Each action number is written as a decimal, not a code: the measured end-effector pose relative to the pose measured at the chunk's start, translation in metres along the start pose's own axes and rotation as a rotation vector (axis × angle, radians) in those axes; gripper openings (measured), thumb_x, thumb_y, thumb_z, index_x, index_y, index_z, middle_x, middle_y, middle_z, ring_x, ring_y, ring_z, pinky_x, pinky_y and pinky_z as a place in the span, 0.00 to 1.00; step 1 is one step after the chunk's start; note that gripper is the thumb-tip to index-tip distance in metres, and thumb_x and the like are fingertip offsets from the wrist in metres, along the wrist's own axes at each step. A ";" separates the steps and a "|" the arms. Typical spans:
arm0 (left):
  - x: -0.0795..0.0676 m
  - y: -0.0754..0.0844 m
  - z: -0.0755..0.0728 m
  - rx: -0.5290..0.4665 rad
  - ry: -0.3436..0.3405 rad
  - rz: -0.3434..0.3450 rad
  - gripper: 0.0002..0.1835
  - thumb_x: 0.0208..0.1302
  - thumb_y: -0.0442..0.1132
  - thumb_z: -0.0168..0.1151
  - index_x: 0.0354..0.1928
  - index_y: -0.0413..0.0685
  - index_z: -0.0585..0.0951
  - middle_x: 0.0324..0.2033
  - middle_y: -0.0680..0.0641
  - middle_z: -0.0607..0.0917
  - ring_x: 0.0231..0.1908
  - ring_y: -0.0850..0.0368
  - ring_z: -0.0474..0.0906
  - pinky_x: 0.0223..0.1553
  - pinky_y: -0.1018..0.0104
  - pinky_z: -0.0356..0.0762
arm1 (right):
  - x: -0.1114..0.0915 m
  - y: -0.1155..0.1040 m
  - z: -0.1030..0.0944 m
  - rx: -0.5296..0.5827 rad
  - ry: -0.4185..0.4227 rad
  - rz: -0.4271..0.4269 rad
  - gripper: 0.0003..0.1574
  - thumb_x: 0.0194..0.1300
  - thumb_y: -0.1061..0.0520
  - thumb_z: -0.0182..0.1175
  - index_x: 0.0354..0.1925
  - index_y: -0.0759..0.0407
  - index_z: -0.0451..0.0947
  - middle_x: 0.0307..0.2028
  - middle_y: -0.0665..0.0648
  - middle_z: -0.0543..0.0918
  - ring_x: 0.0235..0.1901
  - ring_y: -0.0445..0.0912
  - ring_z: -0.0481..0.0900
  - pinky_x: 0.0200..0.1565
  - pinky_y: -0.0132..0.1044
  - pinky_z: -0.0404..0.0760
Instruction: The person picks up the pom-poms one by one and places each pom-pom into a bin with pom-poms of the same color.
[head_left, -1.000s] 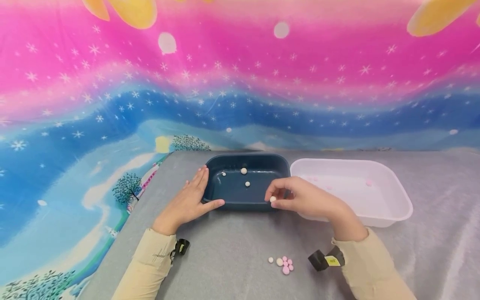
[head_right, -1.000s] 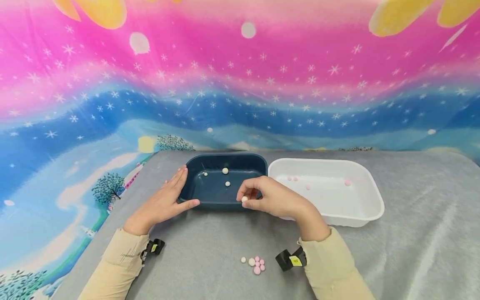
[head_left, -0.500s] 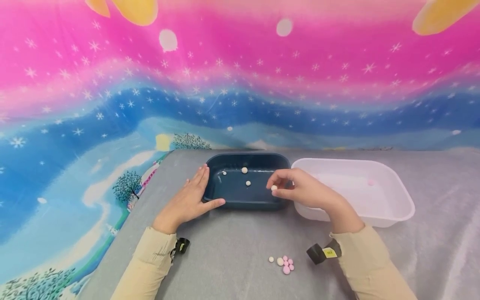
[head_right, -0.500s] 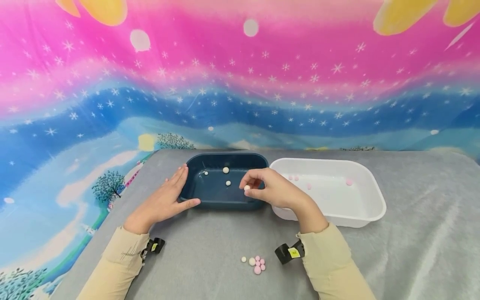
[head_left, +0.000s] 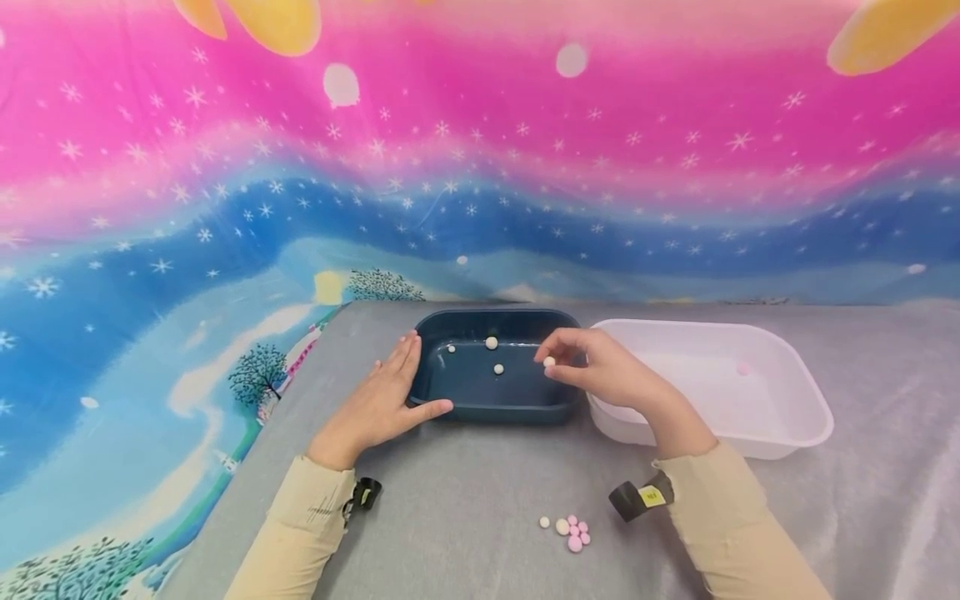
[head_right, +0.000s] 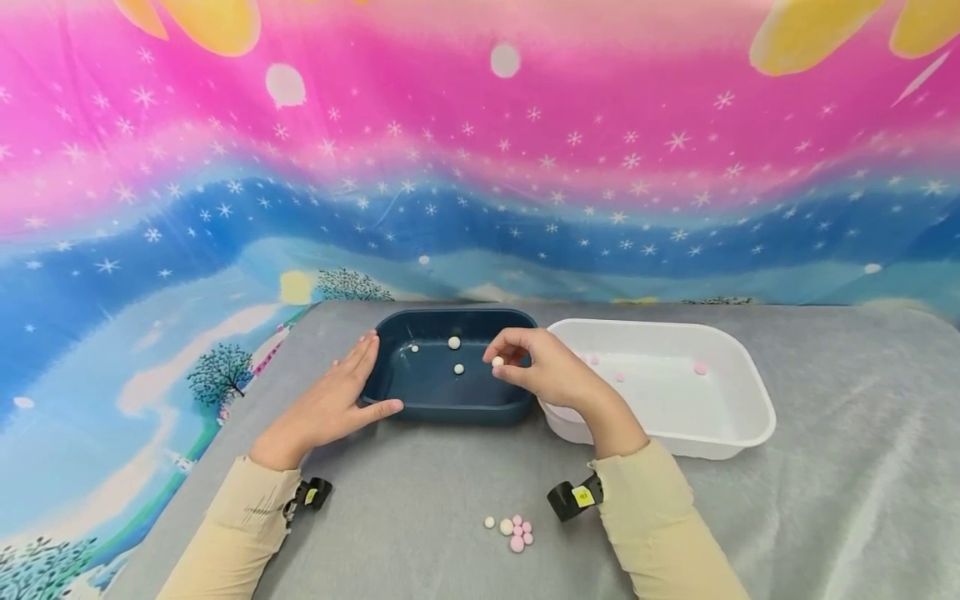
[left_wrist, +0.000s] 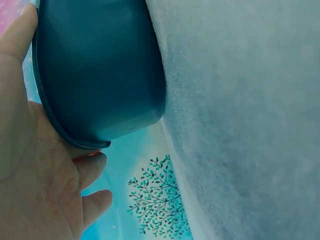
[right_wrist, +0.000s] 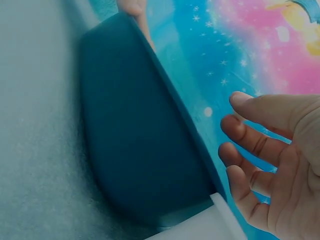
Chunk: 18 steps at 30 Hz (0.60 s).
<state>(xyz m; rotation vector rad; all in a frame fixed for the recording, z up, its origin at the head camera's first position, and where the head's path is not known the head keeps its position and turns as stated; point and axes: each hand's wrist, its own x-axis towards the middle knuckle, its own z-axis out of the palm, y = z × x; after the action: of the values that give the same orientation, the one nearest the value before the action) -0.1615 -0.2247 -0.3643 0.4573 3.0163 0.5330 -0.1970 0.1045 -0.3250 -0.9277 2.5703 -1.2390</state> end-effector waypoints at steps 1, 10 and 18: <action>0.000 0.000 0.000 0.001 0.000 -0.001 0.61 0.59 0.78 0.50 0.79 0.43 0.40 0.80 0.44 0.39 0.79 0.49 0.36 0.76 0.39 0.45 | 0.001 0.000 0.000 0.001 0.008 -0.001 0.08 0.67 0.63 0.62 0.45 0.58 0.82 0.40 0.55 0.83 0.40 0.46 0.77 0.48 0.46 0.78; -0.001 0.002 -0.001 0.002 -0.007 -0.012 0.62 0.59 0.78 0.50 0.79 0.44 0.40 0.80 0.45 0.39 0.79 0.50 0.36 0.76 0.40 0.45 | 0.015 0.007 0.004 -0.033 0.039 0.011 0.07 0.67 0.63 0.62 0.44 0.57 0.82 0.40 0.56 0.84 0.41 0.47 0.78 0.48 0.45 0.78; 0.000 0.000 -0.001 -0.008 -0.002 -0.009 0.62 0.58 0.79 0.50 0.79 0.45 0.40 0.80 0.44 0.40 0.79 0.51 0.35 0.76 0.40 0.44 | 0.025 0.007 0.003 -0.059 0.044 0.056 0.07 0.69 0.60 0.61 0.44 0.58 0.81 0.44 0.58 0.84 0.45 0.51 0.79 0.54 0.52 0.77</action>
<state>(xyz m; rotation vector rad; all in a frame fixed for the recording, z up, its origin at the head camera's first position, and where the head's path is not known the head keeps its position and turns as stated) -0.1611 -0.2249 -0.3636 0.4436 3.0118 0.5438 -0.2194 0.0917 -0.3290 -0.8417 2.6612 -1.1878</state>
